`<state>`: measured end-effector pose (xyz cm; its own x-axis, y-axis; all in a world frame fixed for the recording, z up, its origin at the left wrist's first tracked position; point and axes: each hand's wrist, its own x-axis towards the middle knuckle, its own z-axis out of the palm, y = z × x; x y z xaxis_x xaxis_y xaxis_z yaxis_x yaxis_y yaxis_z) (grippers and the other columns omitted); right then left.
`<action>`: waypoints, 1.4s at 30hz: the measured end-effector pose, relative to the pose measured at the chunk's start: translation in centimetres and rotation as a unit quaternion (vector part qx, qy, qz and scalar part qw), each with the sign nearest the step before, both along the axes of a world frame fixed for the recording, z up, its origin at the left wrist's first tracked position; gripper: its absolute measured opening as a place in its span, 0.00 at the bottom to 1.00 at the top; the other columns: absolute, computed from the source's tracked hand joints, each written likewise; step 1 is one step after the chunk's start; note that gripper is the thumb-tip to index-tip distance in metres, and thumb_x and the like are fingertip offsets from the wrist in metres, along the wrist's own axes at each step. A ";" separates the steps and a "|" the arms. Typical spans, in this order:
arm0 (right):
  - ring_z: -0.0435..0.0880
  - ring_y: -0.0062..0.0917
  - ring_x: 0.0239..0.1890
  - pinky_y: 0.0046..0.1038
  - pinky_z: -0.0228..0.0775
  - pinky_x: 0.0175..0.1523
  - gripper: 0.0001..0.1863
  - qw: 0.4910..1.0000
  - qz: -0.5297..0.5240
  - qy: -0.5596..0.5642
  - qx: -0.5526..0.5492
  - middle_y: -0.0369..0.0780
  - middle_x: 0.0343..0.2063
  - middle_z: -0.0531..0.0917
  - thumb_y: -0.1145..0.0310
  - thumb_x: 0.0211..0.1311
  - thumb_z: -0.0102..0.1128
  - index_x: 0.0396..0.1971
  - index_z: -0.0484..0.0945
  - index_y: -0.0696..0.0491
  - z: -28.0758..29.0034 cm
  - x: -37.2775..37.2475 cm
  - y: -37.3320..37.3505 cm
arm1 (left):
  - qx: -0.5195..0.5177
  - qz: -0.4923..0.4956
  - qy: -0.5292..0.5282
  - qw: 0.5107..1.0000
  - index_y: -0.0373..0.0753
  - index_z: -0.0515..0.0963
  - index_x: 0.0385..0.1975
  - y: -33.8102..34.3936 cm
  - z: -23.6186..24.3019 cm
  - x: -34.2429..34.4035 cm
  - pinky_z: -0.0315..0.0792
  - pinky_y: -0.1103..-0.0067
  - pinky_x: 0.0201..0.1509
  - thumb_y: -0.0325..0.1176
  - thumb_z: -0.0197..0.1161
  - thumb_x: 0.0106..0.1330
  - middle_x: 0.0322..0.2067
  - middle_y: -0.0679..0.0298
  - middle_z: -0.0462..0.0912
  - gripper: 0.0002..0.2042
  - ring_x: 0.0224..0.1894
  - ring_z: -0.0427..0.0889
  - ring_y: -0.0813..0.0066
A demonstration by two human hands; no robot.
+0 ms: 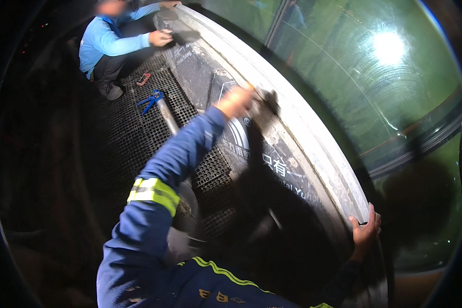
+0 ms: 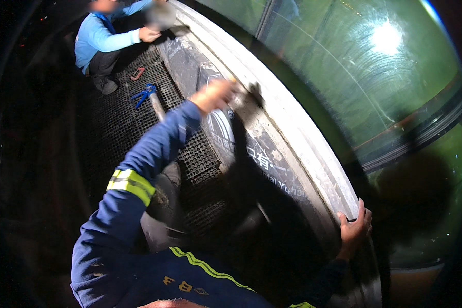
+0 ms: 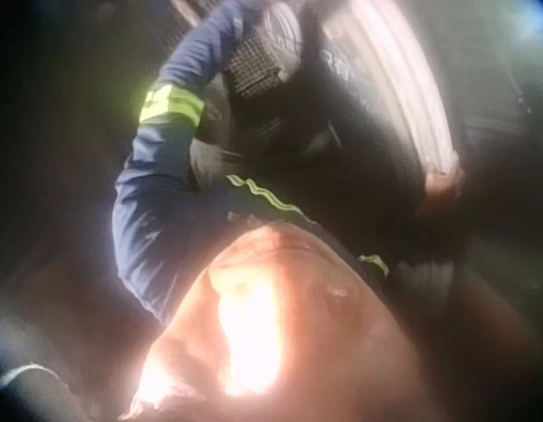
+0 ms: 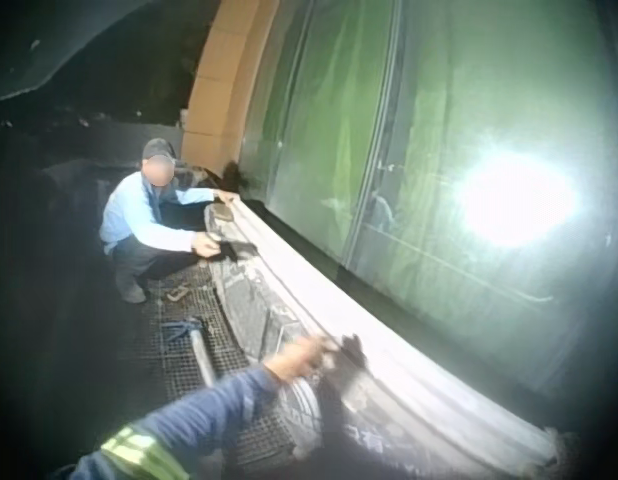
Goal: The person installs a curved metal frame onto a large glass window. They position the frame, use a pencil to mark alignment points, and then secure the frame with a tool.
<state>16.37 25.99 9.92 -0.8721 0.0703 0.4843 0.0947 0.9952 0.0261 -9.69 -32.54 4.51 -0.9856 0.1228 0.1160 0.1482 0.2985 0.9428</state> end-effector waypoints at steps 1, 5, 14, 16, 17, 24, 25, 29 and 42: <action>0.77 0.46 0.60 0.52 0.68 0.63 0.48 1.000 0.024 -0.001 -0.016 0.44 0.53 0.80 0.53 0.43 0.83 0.69 0.74 0.44 -0.5 -0.7 -0.6 | 0.139 0.026 -0.196 0.970 0.37 0.84 0.47 5.0 -0.1 1.0 0.81 0.70 0.34 0.62 0.72 0.63 0.33 0.60 0.87 0.31 0.34 0.86 0.66; 0.78 0.44 0.58 0.51 0.68 0.60 0.48 0.999 0.036 0.022 -0.017 0.42 0.50 0.80 0.49 0.42 0.83 0.68 0.75 0.42 -0.4 -0.9 -1.2 | 0.146 -0.004 -0.191 0.971 0.42 0.80 0.26 16.8 -0.6 4.3 0.58 0.77 0.12 0.71 0.72 0.59 0.14 0.67 0.73 0.32 0.11 0.67 0.79; 0.77 0.40 0.58 0.51 0.63 0.64 0.47 0.995 0.023 0.084 0.040 0.40 0.53 0.79 0.36 0.51 0.74 0.72 0.74 0.39 -2.2 -0.4 0.9 | 0.405 0.038 -0.162 0.899 0.38 0.77 0.20 24.9 -0.5 2.3 0.57 0.71 0.14 0.44 0.67 0.73 0.13 0.64 0.73 0.21 0.12 0.68 0.74; 0.78 0.40 0.59 0.50 0.63 0.66 0.45 0.985 0.040 0.111 0.126 0.40 0.57 0.79 0.40 0.53 0.74 0.72 0.74 0.39 -1.4 0.4 0.0 | 0.417 0.004 -0.104 0.903 0.40 0.74 0.15 24.1 0.9 2.5 0.57 0.72 0.16 0.40 0.67 0.73 0.13 0.64 0.73 0.22 0.13 0.66 0.75; 0.78 0.40 0.60 0.49 0.63 0.66 0.44 0.985 0.054 0.116 0.119 0.40 0.57 0.80 0.42 0.54 0.74 0.72 0.74 0.39 -0.2 1.5 0.3 | 0.388 -0.005 -0.123 0.914 0.39 0.74 0.16 23.7 2.8 3.9 0.57 0.74 0.17 0.40 0.69 0.73 0.13 0.66 0.72 0.21 0.13 0.65 0.76; 0.87 0.48 0.52 0.42 0.81 0.57 0.24 0.986 0.021 0.114 0.117 0.47 0.48 0.86 0.74 0.60 0.72 0.58 0.81 0.49 5.4 5.8 2.2 | 0.535 -0.051 -0.036 0.843 0.36 0.76 0.39 21.8 11.4 8.7 0.70 0.84 0.19 0.37 0.73 0.70 0.28 0.67 0.77 0.14 0.20 0.70 0.83; 0.87 0.46 0.51 0.41 0.82 0.56 0.23 0.977 0.029 0.146 0.153 0.46 0.48 0.86 0.74 0.61 0.72 0.57 0.81 0.50 6.0 6.3 3.1 | 0.537 -0.073 -0.027 0.840 0.38 0.79 0.35 23.0 11.8 9.1 0.69 0.85 0.19 0.38 0.74 0.70 0.26 0.67 0.78 0.12 0.20 0.71 0.84; 0.88 0.41 0.50 0.38 0.81 0.55 0.20 0.977 0.049 0.114 0.175 0.45 0.47 0.86 0.70 0.63 0.72 0.56 0.82 0.51 6.0 10.9 4.3 | 0.250 -0.290 0.029 0.923 0.39 0.80 0.51 23.9 11.8 12.6 0.81 0.78 0.38 0.52 0.65 0.75 0.51 0.58 0.86 0.22 0.34 0.81 0.78; 0.88 0.27 0.40 0.42 0.73 0.45 0.08 0.969 0.023 0.237 0.062 0.31 0.33 0.82 0.61 0.61 0.67 0.40 0.82 0.35 2.5 2.1 0.0 | -0.073 -0.196 0.351 0.913 0.38 0.83 0.43 23.5 13.3 14.3 0.68 0.85 0.42 0.36 0.68 0.75 0.30 0.73 0.79 0.08 0.35 0.74 0.87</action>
